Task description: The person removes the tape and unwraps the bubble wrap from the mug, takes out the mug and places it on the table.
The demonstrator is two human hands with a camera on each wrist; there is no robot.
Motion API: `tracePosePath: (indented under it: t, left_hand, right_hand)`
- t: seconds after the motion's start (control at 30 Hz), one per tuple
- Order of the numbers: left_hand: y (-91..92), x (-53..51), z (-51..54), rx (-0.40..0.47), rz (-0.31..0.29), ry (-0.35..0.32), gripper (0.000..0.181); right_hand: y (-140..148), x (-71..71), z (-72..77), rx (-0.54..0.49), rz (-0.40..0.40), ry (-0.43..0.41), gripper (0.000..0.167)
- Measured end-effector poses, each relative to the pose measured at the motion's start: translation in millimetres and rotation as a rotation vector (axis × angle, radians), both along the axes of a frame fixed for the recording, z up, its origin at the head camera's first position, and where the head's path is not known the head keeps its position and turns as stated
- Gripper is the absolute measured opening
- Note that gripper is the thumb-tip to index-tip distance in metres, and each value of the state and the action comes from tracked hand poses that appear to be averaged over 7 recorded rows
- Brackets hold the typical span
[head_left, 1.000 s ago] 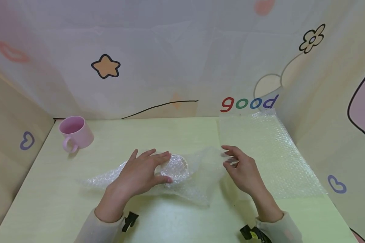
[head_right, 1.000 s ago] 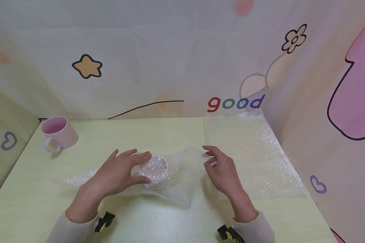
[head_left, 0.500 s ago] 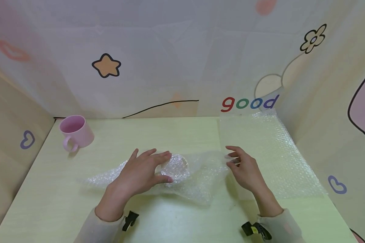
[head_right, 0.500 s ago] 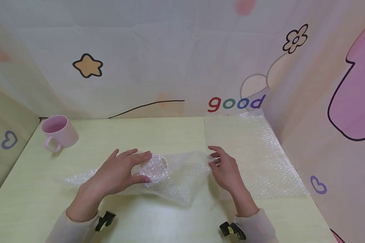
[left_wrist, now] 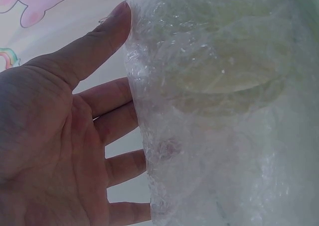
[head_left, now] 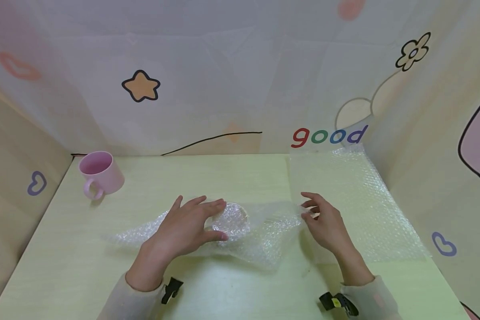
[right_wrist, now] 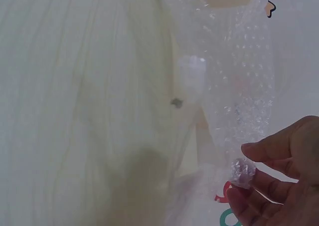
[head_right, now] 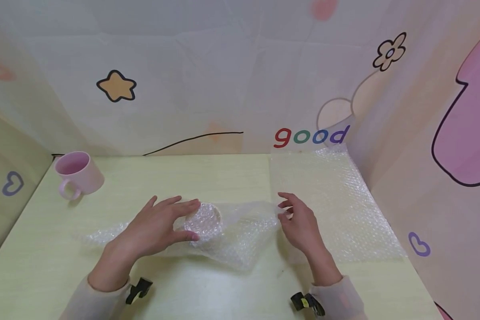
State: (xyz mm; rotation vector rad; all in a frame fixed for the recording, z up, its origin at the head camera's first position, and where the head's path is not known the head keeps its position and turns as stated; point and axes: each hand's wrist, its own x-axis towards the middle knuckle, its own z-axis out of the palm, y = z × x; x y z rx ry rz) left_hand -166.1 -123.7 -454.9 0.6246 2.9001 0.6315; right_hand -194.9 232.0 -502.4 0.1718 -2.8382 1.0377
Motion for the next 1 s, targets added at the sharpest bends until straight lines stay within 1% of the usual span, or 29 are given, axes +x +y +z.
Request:
tracePosePath:
  t: [0.1, 0.23, 0.3, 0.4, 0.5, 0.6, 0.77, 0.9, 1.0]
  left_hand:
    - [-0.4, -0.1, 0.1, -0.005, 0.000, 0.000, 0.081]
    - [-1.1, -0.1, 0.5, -0.012, 0.003, -0.002, 0.081]
    - [-1.4, -0.2, 0.6, -0.014, 0.003, -0.002, 0.081]
    - [-1.7, -0.3, 0.8, -0.013, 0.001, 0.000, 0.080]
    - [-1.7, -0.5, 0.6, -0.014, 0.001, 0.003, 0.080]
    - [-1.5, -0.7, 0.2, -0.015, 0.000, 0.003, 0.080]
    - [-0.9, -0.8, 0.0, -0.015, 0.001, -0.003, 0.080]
    - [-0.5, -0.6, 0.1, -0.014, 0.003, -0.009, 0.081]
    - [-0.4, -0.7, 0.3, -0.013, 0.000, -0.007, 0.080]
  right_hand:
    - [-3.3, 4.1, 7.6, 0.009, -0.005, 0.050, 0.050]
    - [-12.9, 10.3, 19.6, 0.035, -0.020, 0.116, 0.037]
    - [-19.9, 13.7, 23.5, 0.050, 0.001, 0.125, 0.030]
    - [-31.6, 18.8, 24.9, 0.087, 0.075, 0.104, 0.025]
    - [-42.5, 22.8, 21.2, 0.130, 0.141, 0.072, 0.022]
    - [-51.5, 25.4, 14.1, 0.173, 0.182, 0.045, 0.025]
    - [-60.8, 25.0, 0.8, 0.261, 0.245, 0.017, 0.040]
    - [-62.2, 22.0, -7.3, 0.337, 0.253, -0.002, 0.051]
    - [-61.6, 19.8, -10.3, 0.361, 0.241, -0.017, 0.054]
